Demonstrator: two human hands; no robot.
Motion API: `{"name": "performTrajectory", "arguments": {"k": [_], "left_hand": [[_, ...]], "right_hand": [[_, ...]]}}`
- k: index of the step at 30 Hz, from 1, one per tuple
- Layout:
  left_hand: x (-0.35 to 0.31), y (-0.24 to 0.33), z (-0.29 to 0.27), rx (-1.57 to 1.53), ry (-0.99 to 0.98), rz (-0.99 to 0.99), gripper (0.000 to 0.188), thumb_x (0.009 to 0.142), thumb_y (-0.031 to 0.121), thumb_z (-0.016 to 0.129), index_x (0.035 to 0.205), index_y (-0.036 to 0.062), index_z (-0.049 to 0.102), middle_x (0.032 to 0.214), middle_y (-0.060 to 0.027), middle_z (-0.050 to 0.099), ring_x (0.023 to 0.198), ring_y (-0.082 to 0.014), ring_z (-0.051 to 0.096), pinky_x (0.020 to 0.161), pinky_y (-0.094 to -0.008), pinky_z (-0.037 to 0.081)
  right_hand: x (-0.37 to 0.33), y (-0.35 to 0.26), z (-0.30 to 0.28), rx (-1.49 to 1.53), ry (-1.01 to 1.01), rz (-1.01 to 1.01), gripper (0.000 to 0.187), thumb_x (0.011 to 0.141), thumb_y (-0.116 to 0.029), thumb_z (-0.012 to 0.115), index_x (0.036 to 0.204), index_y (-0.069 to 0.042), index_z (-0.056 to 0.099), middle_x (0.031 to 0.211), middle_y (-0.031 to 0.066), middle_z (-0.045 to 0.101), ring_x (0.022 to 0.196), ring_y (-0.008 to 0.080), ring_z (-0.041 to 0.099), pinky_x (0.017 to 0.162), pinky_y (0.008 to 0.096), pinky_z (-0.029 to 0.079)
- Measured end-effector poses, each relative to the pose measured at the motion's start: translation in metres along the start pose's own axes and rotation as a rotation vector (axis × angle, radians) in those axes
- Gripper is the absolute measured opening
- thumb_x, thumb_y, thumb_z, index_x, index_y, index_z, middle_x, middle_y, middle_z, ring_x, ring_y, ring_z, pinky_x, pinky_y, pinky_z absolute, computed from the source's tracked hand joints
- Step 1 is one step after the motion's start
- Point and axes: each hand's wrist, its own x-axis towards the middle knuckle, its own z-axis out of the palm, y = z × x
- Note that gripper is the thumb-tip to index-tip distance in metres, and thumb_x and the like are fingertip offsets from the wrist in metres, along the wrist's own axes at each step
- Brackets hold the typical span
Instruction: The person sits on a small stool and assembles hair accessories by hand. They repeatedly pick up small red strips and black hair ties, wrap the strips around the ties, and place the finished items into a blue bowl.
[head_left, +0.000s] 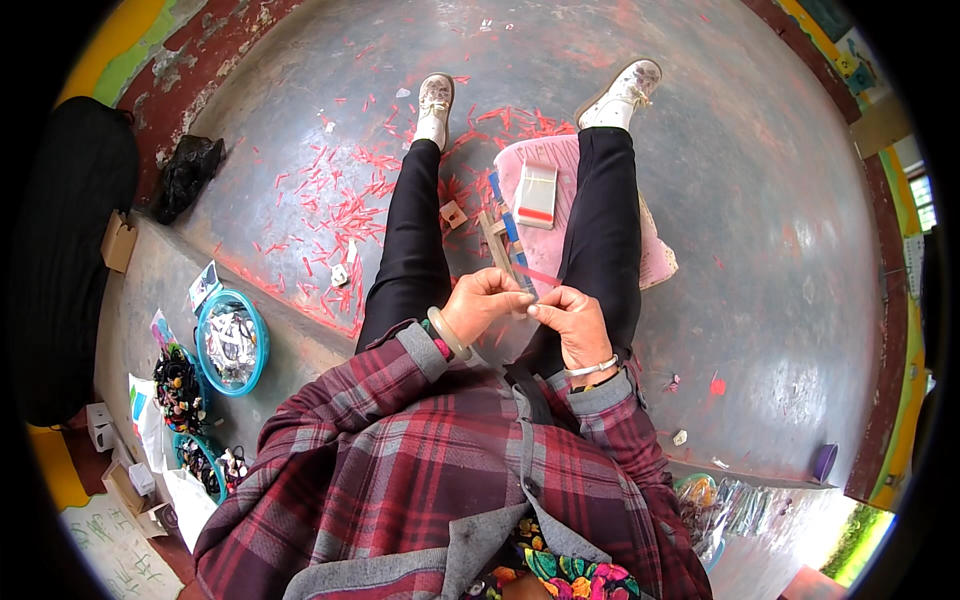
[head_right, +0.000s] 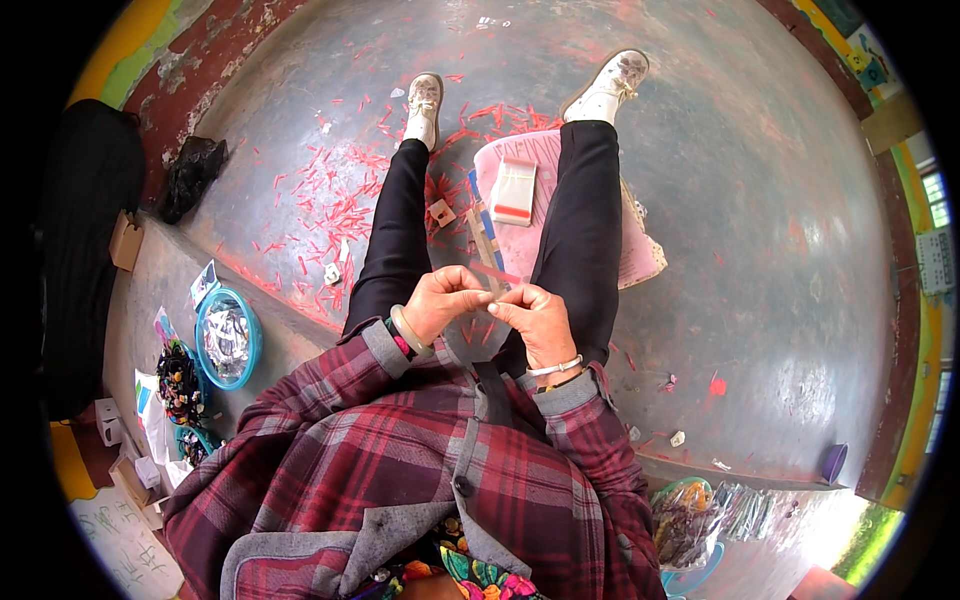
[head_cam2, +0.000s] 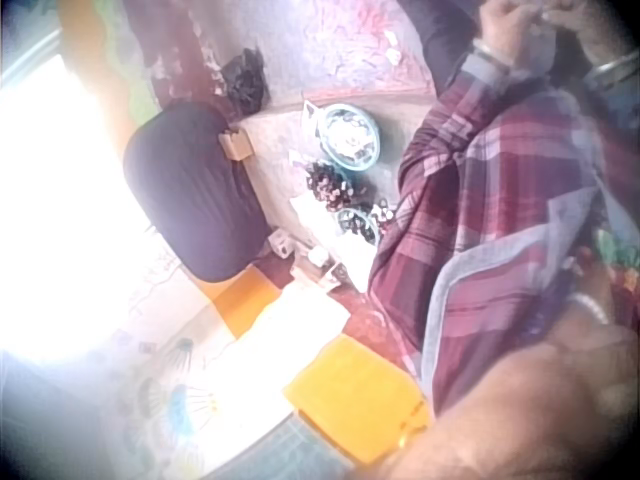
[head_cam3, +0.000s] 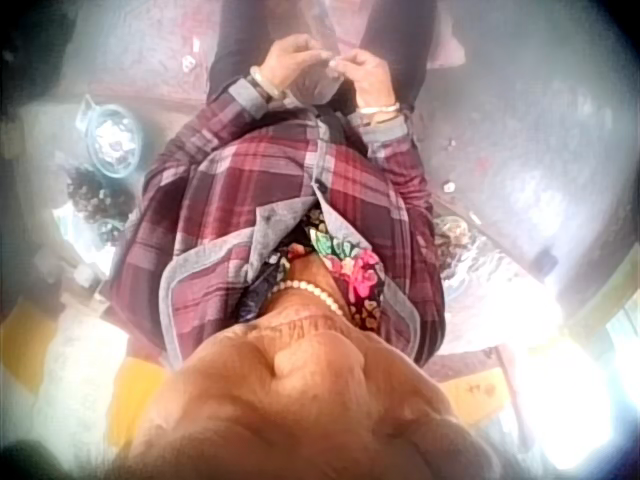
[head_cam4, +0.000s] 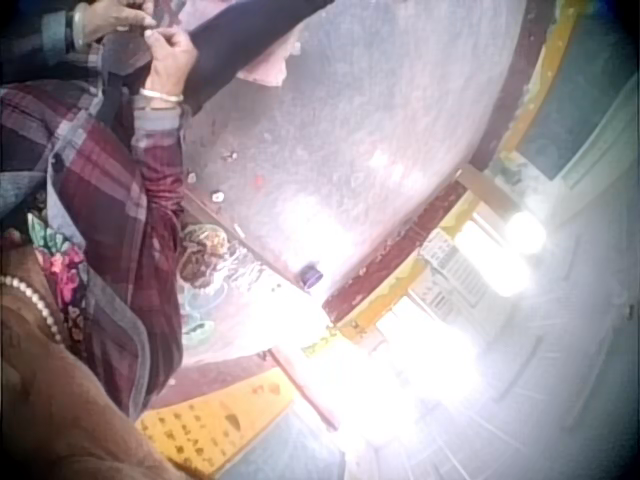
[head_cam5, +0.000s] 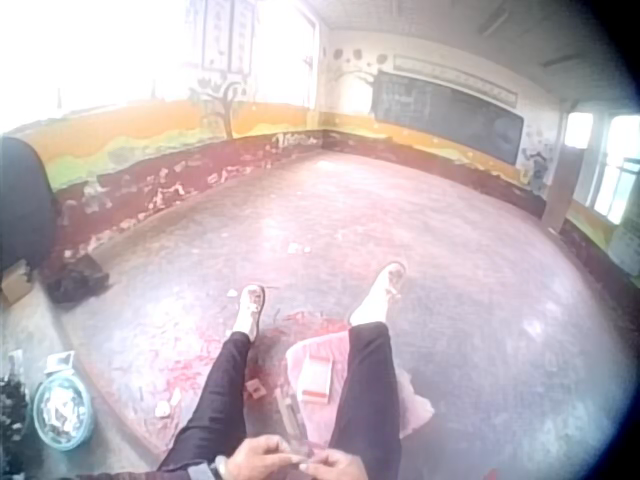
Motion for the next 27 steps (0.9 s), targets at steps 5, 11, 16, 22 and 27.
{"name": "performTrajectory", "arguments": {"k": [5,11,16,22,27], "left_hand": [[-0.002,0.010,0.011,-0.133,0.006,-0.080,0.015,0.086,0.012,0.060,0.095,0.0001,0.062,0.083,-0.0026,0.062,0.075,-0.0084,0.057,0.067,-0.0214,0.047],[-0.003,0.010,0.009,-0.145,0.005,-0.051,0.022,0.090,0.018,0.055,0.099,-0.0010,0.063,0.086,-0.0033,0.064,0.078,-0.0090,0.058,0.072,-0.0233,0.047],[-0.002,0.010,0.008,-0.191,0.027,-0.080,0.020,0.089,0.016,0.056,0.097,-0.0018,0.064,0.088,-0.0050,0.064,0.081,-0.0106,0.059,0.074,-0.0247,0.047],[-0.002,0.015,0.012,-0.140,0.089,-0.090,0.012,0.086,0.009,0.060,0.093,0.0005,0.065,0.080,-0.0028,0.064,0.072,-0.0074,0.057,0.064,-0.0207,0.045],[-0.001,0.011,0.011,-0.175,0.129,-0.110,0.009,0.084,0.007,0.061,0.090,0.0011,0.064,0.078,-0.0029,0.063,0.065,-0.0070,0.056,0.058,-0.0205,0.045]], "right_hand": [[0.002,0.003,0.000,0.049,-0.016,0.001,0.009,0.073,0.000,0.070,0.077,0.001,0.062,0.071,0.0016,0.060,0.066,0.0070,0.053,0.063,0.0188,0.042],[0.001,0.003,0.001,0.050,-0.018,-0.005,0.009,0.072,0.000,0.070,0.075,0.001,0.062,0.071,0.0016,0.060,0.066,0.0071,0.053,0.063,0.0200,0.043],[0.003,0.007,0.000,-0.065,-0.018,-0.047,0.009,0.072,0.000,0.070,0.073,0.001,0.061,0.070,0.0001,0.059,0.065,0.0060,0.050,0.061,0.0205,0.041],[0.002,0.004,0.000,-0.165,-0.011,-0.055,0.009,0.071,0.000,0.070,0.072,0.000,0.060,0.068,-0.0008,0.058,0.063,0.0054,0.049,0.058,0.0204,0.040],[0.001,0.005,0.001,-0.146,-0.010,-0.042,0.010,0.071,-0.001,0.070,0.072,0.000,0.060,0.067,-0.0008,0.058,0.062,0.0053,0.049,0.058,0.0202,0.040]]}}
